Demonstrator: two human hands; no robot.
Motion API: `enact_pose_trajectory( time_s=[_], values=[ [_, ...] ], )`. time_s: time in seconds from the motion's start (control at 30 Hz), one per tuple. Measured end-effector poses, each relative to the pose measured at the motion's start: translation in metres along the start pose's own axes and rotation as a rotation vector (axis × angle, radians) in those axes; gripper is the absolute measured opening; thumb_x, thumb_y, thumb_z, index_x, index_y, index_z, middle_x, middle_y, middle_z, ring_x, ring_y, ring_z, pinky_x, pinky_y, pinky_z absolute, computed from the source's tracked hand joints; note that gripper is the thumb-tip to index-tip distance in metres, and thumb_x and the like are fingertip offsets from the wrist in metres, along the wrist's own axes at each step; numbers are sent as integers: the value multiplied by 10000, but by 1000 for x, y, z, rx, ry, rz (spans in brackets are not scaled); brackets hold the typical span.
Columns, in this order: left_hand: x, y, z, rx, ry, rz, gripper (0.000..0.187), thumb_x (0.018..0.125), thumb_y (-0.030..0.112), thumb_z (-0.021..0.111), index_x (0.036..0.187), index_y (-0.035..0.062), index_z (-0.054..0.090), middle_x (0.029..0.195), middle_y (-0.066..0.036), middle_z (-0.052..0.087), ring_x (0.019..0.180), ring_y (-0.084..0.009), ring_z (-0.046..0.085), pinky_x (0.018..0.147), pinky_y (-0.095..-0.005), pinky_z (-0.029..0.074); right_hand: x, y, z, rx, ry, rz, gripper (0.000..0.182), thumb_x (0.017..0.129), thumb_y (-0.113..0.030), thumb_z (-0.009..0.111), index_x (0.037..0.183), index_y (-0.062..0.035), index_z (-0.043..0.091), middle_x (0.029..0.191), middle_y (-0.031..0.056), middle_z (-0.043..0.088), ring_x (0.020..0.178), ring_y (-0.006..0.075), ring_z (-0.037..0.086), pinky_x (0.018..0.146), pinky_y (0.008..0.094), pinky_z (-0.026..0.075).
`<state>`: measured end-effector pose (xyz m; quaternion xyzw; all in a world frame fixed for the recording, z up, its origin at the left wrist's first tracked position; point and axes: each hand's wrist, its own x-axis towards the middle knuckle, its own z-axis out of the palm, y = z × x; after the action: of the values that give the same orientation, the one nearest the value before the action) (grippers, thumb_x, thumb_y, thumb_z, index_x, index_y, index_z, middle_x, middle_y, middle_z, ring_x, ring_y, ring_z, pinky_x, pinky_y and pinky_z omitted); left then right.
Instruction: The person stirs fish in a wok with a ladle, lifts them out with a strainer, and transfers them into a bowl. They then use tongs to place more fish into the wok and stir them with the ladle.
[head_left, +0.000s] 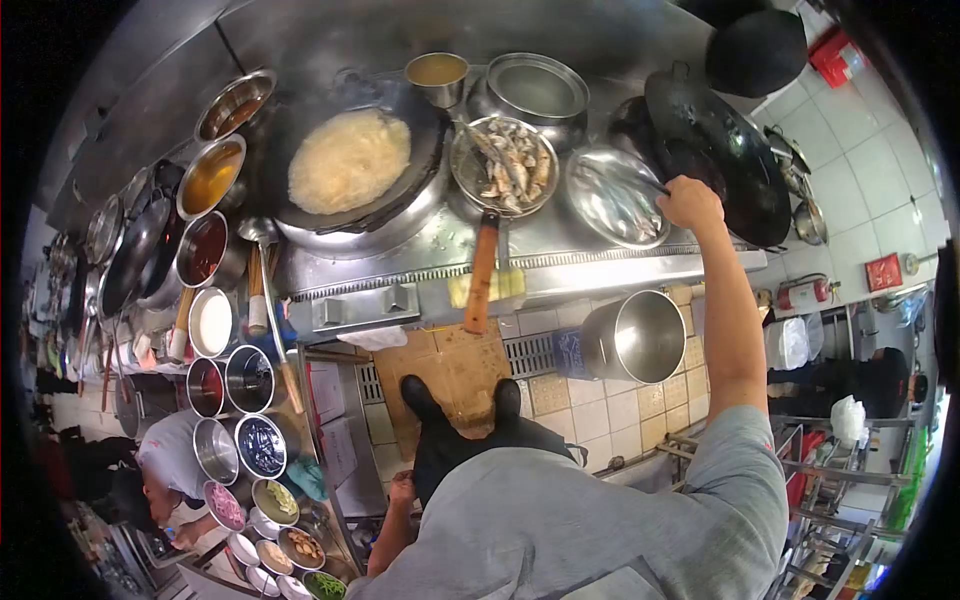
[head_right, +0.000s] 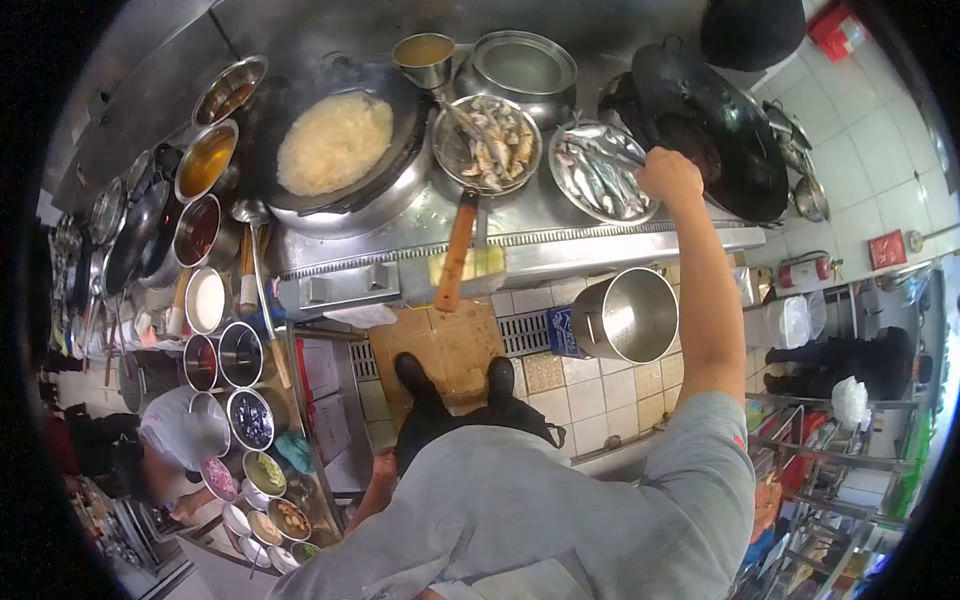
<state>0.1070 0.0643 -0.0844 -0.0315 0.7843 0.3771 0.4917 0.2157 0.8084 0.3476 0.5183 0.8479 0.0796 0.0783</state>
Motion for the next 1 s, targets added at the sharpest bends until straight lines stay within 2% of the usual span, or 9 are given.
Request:
enact_pose_trajectory(
  time_s=[0.23, 0.37, 0.5, 0.63, 0.7, 0.77, 0.83, 0.93, 1.0],
  values=[
    [-66, 19, 50, 163, 214, -30, 221, 966, 232, 582, 1050, 65, 700, 803, -40, 665, 648, -128, 620, 561, -310, 512, -2, 39, 69, 103, -299, -46, 462, 848, -357, 629, 1169, -27, 663, 1205, 220, 656, 1141, 365, 630, 969, 452, 503],
    [-84, 32, 67, 198, 235, -78, 240, 963, 236, 580, 1100, 69, 685, 796, -41, 662, 645, -139, 630, 557, -307, 514, 7, 52, 108, 210, -227, -33, 469, 875, -393, 622, 1172, -31, 662, 1204, 216, 655, 1146, 353, 627, 981, 447, 493],
    [-88, 39, 64, 79, 162, -143, 224, 955, 211, 565, 1089, 70, 677, 781, -41, 657, 660, -144, 648, 546, -305, 514, 9, 90, 130, 357, -106, -179, 394, 889, -379, 597, 1052, -38, 709, 1189, 205, 654, 1108, 378, 624, 976, 459, 482],
    [-97, 46, 64, 155, 196, -147, 225, 936, 194, 557, 1059, 51, 677, 762, -44, 654, 668, -153, 657, 543, -313, 521, 5, 109, 117, 350, 18, -232, 424, 877, -384, 608, 1105, -41, 712, 1123, 222, 668, 1084, 397, 625, 948, 460, 487],
    [-83, 21, 57, 4, 177, -137, 236, 925, 206, 559, 1032, 37, 684, 760, -44, 657, 669, -160, 658, 552, -318, 528, -1, 100, 94, 467, 82, -216, 448, 876, -377, 622, 1142, -24, 697, 1107, 243, 669, 1071, 400, 633, 932, 457, 491],
    [-80, 5, 54, 59, 168, -164, 269, 912, 237, 559, 1036, 43, 698, 789, -65, 685, 689, -177, 678, 575, -325, 545, -7, 79, 65, 511, 98, -222, 451, 876, -364, 633, 1140, -4, 692, 1078, 255, 676, 1049, 399, 648, 918, 444, 496],
    [-67, -4, 46, 141, 127, -178, 301, 900, 268, 558, 1040, 50, 711, 817, -87, 712, 708, -194, 698, 598, -333, 562, -13, 46, 35, 554, 162, -273, 444, 878, -364, 634, 1141, -11, 695, 1055, 251, 684, 1035, 399, 655, 913, 434, 500],
    [-22, -62, 32, 55, 42, -78, 315, 924, 292, 541, 1058, 61, 708, 809, -97, 716, 734, -204, 711, 625, -340, 578, -25, -20, -10, 601, 211, -370, 432, 880, -361, 635, 1144, -25, 698, 1039, 246, 690, 1029, 397, 659, 911, 422, 503],
    [-40, -37, 27, 230, 119, -105, 324, 942, 305, 530, 1091, 67, 691, 859, -103, 721, 764, -207, 712, 646, -344, 585, -28, -79, -39, 644, 168, -437, 428, 879, -369, 635, 1144, -40, 700, 1049, 240, 690, 1041, 395, 655, 917, 421, 500]
  ],
)
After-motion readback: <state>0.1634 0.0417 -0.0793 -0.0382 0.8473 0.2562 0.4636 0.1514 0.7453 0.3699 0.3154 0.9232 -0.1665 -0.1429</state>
